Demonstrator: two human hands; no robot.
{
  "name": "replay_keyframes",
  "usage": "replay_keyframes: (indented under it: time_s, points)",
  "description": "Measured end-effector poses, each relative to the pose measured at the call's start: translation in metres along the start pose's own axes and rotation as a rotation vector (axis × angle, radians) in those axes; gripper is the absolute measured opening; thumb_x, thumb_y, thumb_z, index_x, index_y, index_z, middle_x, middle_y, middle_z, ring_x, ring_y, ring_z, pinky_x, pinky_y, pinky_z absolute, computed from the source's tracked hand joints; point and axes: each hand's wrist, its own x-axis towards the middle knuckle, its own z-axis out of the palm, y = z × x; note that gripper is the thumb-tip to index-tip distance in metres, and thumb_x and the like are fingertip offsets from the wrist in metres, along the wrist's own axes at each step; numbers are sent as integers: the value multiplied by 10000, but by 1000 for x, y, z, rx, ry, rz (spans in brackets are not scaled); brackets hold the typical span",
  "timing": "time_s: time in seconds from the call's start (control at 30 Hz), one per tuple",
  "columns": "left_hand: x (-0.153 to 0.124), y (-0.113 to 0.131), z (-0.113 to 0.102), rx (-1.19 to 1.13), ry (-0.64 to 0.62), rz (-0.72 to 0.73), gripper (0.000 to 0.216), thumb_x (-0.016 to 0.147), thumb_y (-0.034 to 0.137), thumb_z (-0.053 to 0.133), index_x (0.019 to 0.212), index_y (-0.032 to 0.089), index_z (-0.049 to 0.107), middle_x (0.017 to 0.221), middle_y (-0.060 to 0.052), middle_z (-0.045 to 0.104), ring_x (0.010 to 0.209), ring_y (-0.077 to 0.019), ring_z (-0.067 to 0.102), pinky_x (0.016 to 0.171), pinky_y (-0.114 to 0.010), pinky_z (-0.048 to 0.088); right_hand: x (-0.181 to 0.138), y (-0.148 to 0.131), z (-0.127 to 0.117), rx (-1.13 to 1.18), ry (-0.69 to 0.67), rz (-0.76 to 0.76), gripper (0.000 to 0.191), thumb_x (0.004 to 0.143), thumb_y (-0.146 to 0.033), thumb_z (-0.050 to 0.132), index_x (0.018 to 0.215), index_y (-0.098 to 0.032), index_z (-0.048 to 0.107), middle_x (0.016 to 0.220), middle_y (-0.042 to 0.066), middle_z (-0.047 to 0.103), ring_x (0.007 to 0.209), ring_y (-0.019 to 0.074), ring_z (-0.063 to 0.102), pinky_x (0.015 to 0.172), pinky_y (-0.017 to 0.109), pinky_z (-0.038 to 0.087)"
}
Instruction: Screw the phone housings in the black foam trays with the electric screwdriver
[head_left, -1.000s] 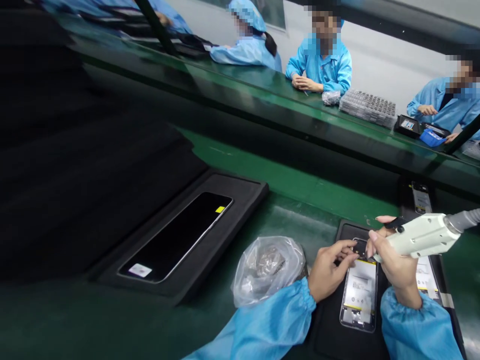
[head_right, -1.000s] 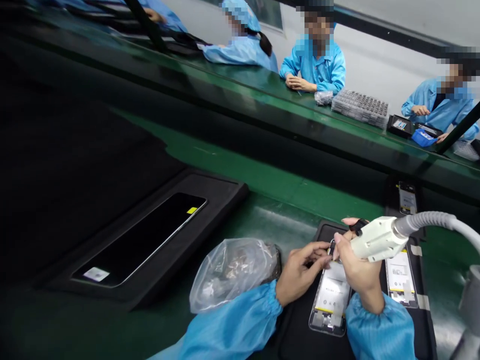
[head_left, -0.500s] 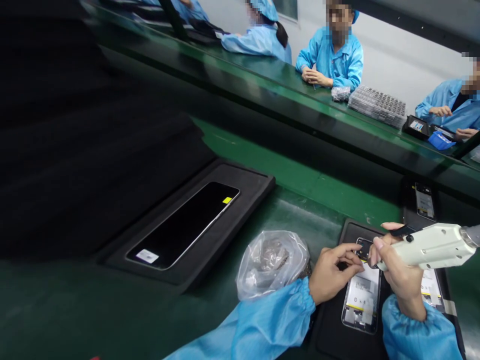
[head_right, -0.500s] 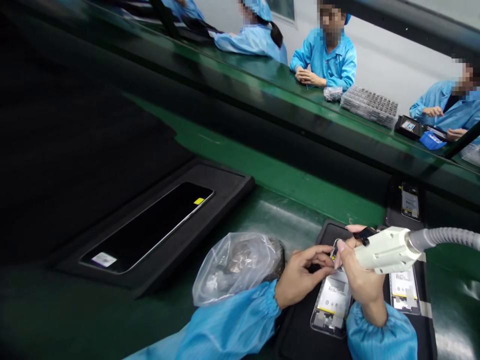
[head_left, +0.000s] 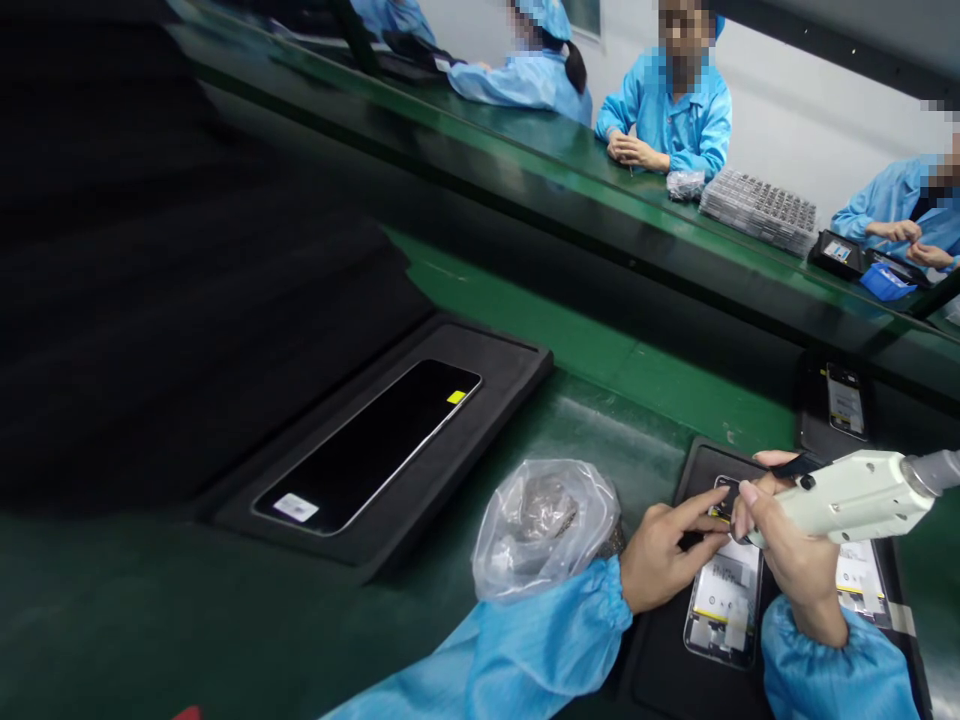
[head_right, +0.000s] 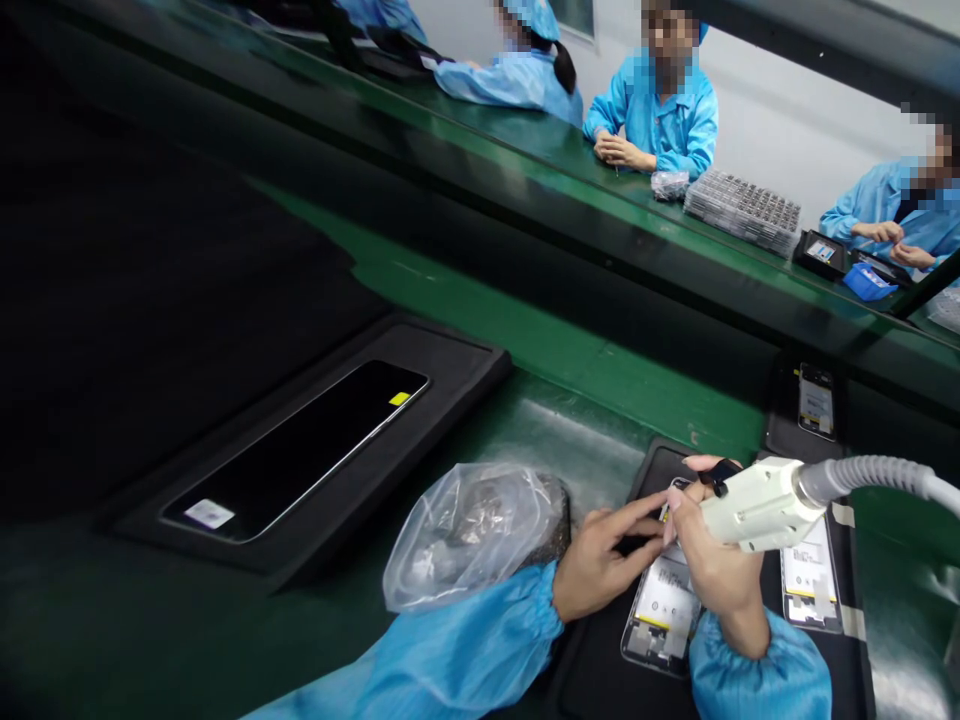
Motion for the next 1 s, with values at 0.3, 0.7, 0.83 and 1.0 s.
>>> replay_keyframes:
  time_s: [0.3, 0.7, 0.83, 1.0]
  points:
    - [0, -2, 1, 29, 21, 41, 427, 843, 202, 623, 1266, 183, 564, 939, -19, 755, 768, -162, 733, 679, -203, 568, 0, 4, 2, -24, 0, 9, 249, 879, -303, 628, 1077, -196, 521, 553, -78, 557, 498, 130, 574, 586, 287, 474]
    - [1, -2, 2, 8, 83, 59, 384, 816, 241, 666, 1187, 176, 590, 832, -23, 760, 723, -159, 721, 706, -233, 566, 1, 2, 7, -1, -5, 12, 229, 865, -293, 630, 1048, -204, 525, 530, -85, 557, 457, 121, 562, 536, 260, 490]
    - [0, -5, 0, 96, 153, 131, 555, 727, 361, 793, 1208, 205, 563, 958, -50, 739, 898, -205, 696, 850, -327, 539, 3, 3, -3, -38, 28, 11, 217, 866, -284, 635, 1030, -205, 517, 539, -84, 561, 479, 117, 560, 570, 268, 484]
    - [1, -8, -3, 405, 179, 17, 706, 575, 349, 886, 1183, 208, 556, 1255, -121, 607, 1293, -344, 450, 1093, -586, 303, 13, 8, -22, -30, 158, -42, 188, 855, -263, 653, 983, -194, 533, 530, -81, 550, 478, 122, 549, 581, 298, 473]
